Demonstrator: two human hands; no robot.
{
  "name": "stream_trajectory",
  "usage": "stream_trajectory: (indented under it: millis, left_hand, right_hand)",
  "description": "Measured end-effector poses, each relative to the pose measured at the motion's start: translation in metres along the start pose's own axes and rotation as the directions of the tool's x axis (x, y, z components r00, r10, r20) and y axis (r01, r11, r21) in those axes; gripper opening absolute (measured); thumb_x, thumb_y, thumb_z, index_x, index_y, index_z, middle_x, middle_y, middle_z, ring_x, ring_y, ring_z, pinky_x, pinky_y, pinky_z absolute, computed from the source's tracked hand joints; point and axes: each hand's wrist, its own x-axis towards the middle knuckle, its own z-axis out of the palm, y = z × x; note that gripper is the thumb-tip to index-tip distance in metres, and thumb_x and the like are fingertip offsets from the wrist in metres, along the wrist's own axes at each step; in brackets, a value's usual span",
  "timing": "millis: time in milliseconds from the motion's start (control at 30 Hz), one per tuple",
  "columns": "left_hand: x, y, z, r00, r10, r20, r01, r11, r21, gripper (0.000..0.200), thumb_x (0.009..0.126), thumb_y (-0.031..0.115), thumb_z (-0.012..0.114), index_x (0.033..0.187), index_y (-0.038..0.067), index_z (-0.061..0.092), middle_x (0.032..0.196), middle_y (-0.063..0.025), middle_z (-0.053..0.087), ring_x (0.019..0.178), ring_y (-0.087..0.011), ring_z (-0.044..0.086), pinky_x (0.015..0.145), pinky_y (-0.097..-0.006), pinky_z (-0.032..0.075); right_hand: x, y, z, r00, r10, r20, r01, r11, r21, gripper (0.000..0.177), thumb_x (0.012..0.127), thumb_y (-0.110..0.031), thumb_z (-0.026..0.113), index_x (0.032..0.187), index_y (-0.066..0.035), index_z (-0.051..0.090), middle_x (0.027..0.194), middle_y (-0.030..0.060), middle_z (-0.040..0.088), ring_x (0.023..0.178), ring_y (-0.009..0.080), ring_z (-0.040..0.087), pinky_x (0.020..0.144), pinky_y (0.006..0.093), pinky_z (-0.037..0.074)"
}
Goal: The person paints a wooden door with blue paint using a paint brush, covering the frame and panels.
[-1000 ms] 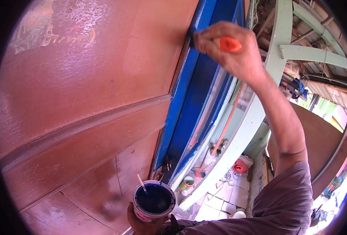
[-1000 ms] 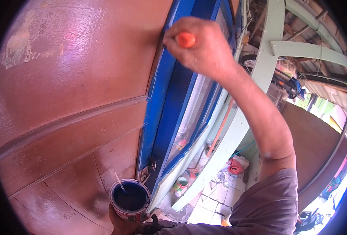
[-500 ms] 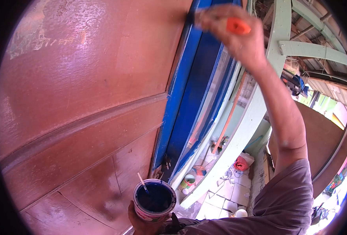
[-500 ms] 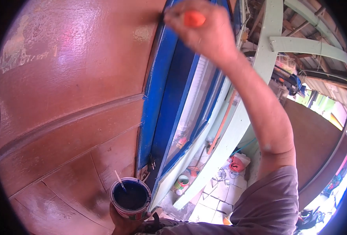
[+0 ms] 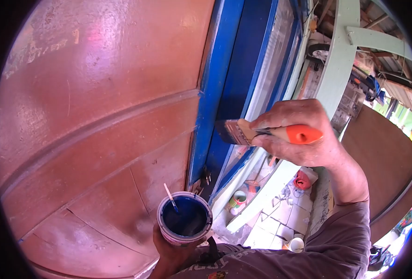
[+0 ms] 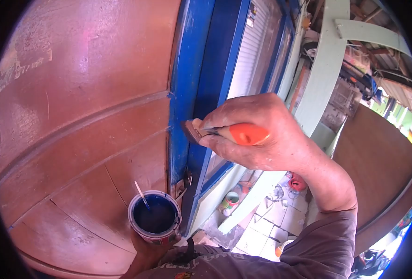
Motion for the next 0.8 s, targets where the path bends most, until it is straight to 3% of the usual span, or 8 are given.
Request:
stream_trajectory:
  millis: [33,67,100,133,200,333,633,800]
  left_hand:
    - [0.0,-0.003,0.0,1.0,0.012,-0.015,-0.011,1.0,0.005,0.091,0.093,0.079,0.036,0.155,0.012,0.04,0.146,-0.0175,0.055,0.124,-0.0368,0.062,0.083,-0.0579,0.061]
    - [-0.001,-0.002,-0.005,0.996,-0.014,0.086,0.016,1.0,-0.027,0.081,0.095,0.066,0.031,0.156,0.013,0.039,0.158,-0.017,0.044,0.144,-0.0399,0.046,0.114,-0.0643,0.041]
    - [-0.002,-0.006,-0.001,0.999,0.021,0.048,-0.021,1.0,-0.015,0.085,0.094,0.071,0.033,0.156,0.012,0.039,0.154,-0.0181,0.047,0.137,-0.0401,0.051,0.105,-0.0608,0.048]
    - [0.001,-0.007,0.007,0.998,0.056,0.0,-0.056,0.998,-0.001,0.09,0.093,0.076,0.035,0.155,0.011,0.04,0.151,-0.0191,0.051,0.13,-0.0403,0.057,0.097,-0.0572,0.054]
    - [0.002,-0.007,0.02,0.994,0.101,-0.052,-0.101,0.995,0.003,0.091,0.093,0.075,0.042,0.154,0.009,0.039,0.146,-0.0199,0.056,0.123,-0.04,0.063,0.092,-0.0536,0.06]
    - [0.001,-0.008,0.012,0.987,0.133,-0.088,-0.139,0.988,-0.073,0.079,0.096,0.065,0.047,0.15,0.008,0.043,0.144,-0.0185,0.058,0.124,-0.038,0.063,0.099,-0.0536,0.056]
    - [-0.009,-0.005,-0.024,0.977,0.123,-0.173,-0.152,0.974,-0.169,0.057,0.102,0.05,0.044,0.138,0.007,0.058,0.139,-0.0152,0.062,0.126,-0.0335,0.06,0.11,-0.054,0.046]
    - [-0.007,-0.002,-0.024,0.975,0.11,-0.192,-0.149,0.968,-0.204,0.052,0.104,0.045,0.044,0.134,0.007,0.063,0.138,-0.0139,0.064,0.128,-0.0319,0.059,0.114,-0.0537,0.043]
  right_hand:
    - [-0.005,0.001,-0.002,0.998,0.06,-0.023,-0.058,0.994,0.097,0.018,0.084,-0.006,0.083,0.1,0.0,0.077,0.085,0.0113,0.076,0.08,0.0234,0.076,0.07,0.0313,0.059]
    - [-0.009,-0.002,-0.004,0.992,0.125,-0.034,-0.116,0.973,0.198,0.017,0.084,-0.005,0.083,0.099,0.0,0.077,0.086,0.011,0.076,0.08,0.0213,0.076,0.069,0.0305,0.058]
    - [-0.014,-0.003,-0.003,0.98,0.195,-0.03,-0.177,0.936,0.305,0.016,0.084,-0.004,0.083,0.098,0.001,0.077,0.087,0.0108,0.076,0.08,0.0192,0.075,0.069,0.0296,0.058]
    - [-0.017,0.0,0.0,0.98,0.161,-0.117,-0.112,0.934,0.34,0.016,0.083,-0.001,0.083,0.097,0.002,0.076,0.086,0.0099,0.076,0.076,0.0148,0.073,0.066,0.0271,0.057]
    - [-0.019,-0.01,0.007,0.944,0.306,-0.123,-0.209,0.843,0.496,0.024,0.083,-0.008,0.082,0.099,0.005,0.069,0.085,0.0176,0.073,0.057,0.0166,0.067,0.05,0.0269,0.054]
    - [-0.009,0.004,0.017,0.984,0.171,0.047,-0.16,0.743,0.65,0.022,0.086,-0.008,0.073,0.097,0.009,0.066,0.079,0.015,0.067,0.05,0.0151,0.062,0.044,0.0266,0.051]
    - [0.017,0.013,0.077,0.884,0.123,0.452,-0.401,0.697,0.594,0.018,0.087,-0.01,0.078,0.095,0.004,0.07,0.08,0.0111,0.071,0.061,0.0148,0.067,0.054,0.0274,0.054]
    - [0.043,0.037,0.09,0.719,-0.103,0.687,-0.55,0.52,0.654,0.015,0.088,-0.01,0.082,0.094,0.0,0.074,0.081,0.0087,0.074,0.069,0.015,0.07,0.061,0.0277,0.057]
